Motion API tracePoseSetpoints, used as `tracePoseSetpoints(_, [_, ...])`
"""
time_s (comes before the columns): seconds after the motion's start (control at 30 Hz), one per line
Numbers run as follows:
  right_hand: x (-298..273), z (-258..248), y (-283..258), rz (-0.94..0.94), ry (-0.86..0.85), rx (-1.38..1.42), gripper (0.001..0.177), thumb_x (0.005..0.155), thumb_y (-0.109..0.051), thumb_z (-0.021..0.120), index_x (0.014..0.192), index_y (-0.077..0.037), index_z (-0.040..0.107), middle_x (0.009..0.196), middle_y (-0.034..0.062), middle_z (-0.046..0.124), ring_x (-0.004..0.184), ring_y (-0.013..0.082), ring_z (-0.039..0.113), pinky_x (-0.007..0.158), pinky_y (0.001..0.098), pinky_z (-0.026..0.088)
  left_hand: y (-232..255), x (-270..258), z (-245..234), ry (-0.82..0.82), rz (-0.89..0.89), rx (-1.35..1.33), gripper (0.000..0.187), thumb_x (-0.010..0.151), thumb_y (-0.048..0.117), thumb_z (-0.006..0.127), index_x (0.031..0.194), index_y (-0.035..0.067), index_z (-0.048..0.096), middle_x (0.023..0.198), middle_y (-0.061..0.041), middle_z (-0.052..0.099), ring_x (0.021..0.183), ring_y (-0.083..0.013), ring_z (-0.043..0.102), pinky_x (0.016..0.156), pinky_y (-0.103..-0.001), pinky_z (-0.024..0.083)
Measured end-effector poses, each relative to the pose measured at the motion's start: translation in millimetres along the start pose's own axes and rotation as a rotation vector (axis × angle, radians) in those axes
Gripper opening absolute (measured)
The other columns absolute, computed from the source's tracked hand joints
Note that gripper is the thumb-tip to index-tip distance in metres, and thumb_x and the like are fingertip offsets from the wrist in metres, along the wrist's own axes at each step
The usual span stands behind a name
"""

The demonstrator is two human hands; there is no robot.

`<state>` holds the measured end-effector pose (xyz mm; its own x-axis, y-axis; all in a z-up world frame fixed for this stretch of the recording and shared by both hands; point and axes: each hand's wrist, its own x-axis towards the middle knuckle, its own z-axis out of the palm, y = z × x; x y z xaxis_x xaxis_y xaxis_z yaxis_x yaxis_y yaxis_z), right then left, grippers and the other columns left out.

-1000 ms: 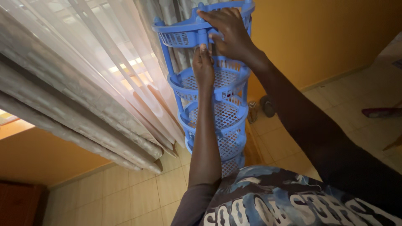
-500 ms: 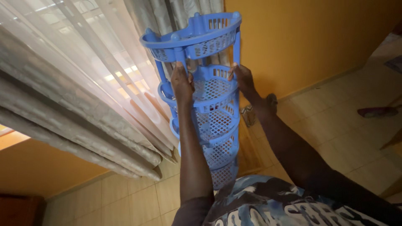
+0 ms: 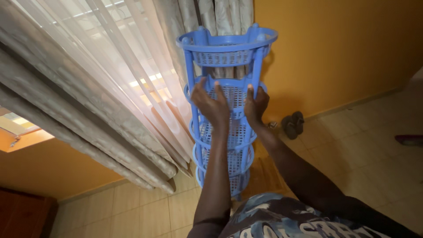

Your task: The person assembles a blue plastic three-tier rotating shelf by inserting green and blue plastic poles into the basket tiers and securing them. The person repeatedly picks up the shelf, inserts poles, and adjusts the tiers to complete the assembly.

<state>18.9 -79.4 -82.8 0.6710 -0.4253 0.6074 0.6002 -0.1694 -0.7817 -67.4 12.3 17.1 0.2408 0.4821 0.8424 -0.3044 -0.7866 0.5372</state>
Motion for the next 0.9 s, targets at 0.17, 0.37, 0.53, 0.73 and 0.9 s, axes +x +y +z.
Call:
tracePoseSetpoints(0.17, [-13,8,-17,-0.167,-0.018,-0.209,0.023,0.097,-0.023,0.07,0.084,-0.004,0.065,0.073,0.0133,0.065,0.07,0.0309,0.063,0.068,0.047,0.045,28,-12,23,-0.383,-0.139,-0.321,0.045,0.105,0.033,0.057,0.132,-0.003,0.06,0.124,-0.024,0.066,0.115,-0.04,0.062,0.102,-0.049,0.047])
tracePoseSetpoints(0.37, [-15,-2,-20,-0.215,-0.185,-0.166,0.013,0.094,-0.015,0.07,0.096,-0.003,0.065,0.083,0.0101,0.069,0.084,0.025,0.067,0.081,0.0436,0.049,-12,-22,72,-0.461,-0.114,-0.478,0.05,0.116,0.033,0.046,0.15,-0.003,0.05,0.141,-0.029,0.061,0.121,-0.0429,0.064,0.1,-0.045,0.052])
tracePoseSetpoints(0.53, [15,-39,-37,-0.039,-0.281,0.317,0.029,0.093,-0.003,0.068,0.12,-0.002,0.057,0.096,0.0092,0.07,0.099,0.0173,0.069,0.093,0.0335,0.053,-41,-34,90,-0.423,-0.329,-0.653,0.054,0.116,0.038,0.042,0.154,0.001,0.045,0.11,-0.014,0.059,0.093,-0.0207,0.055,0.08,-0.038,0.048])
tracePoseSetpoints(0.73, [103,-39,-93,-0.667,-0.249,0.024,0.045,0.094,0.004,0.065,0.139,0.001,0.059,0.139,0.0182,0.059,0.135,0.0368,0.055,0.121,0.045,0.043,-26,-35,73,-0.395,-0.418,-0.704,0.045,0.113,0.039,0.041,0.13,0.001,0.058,0.093,-0.004,0.056,0.077,-0.0118,0.05,0.071,-0.031,0.049])
tracePoseSetpoints(0.9, [139,-13,-126,-0.697,-0.767,0.087,0.044,0.104,0.004,0.056,0.147,-0.007,0.059,0.15,0.0134,0.06,0.143,0.0335,0.054,0.123,0.0453,0.04,-22,-32,61,-0.355,-0.368,-0.601,0.042,0.113,0.038,0.041,0.124,0.001,0.059,0.09,-0.005,0.058,0.078,-0.0117,0.054,0.073,-0.03,0.05])
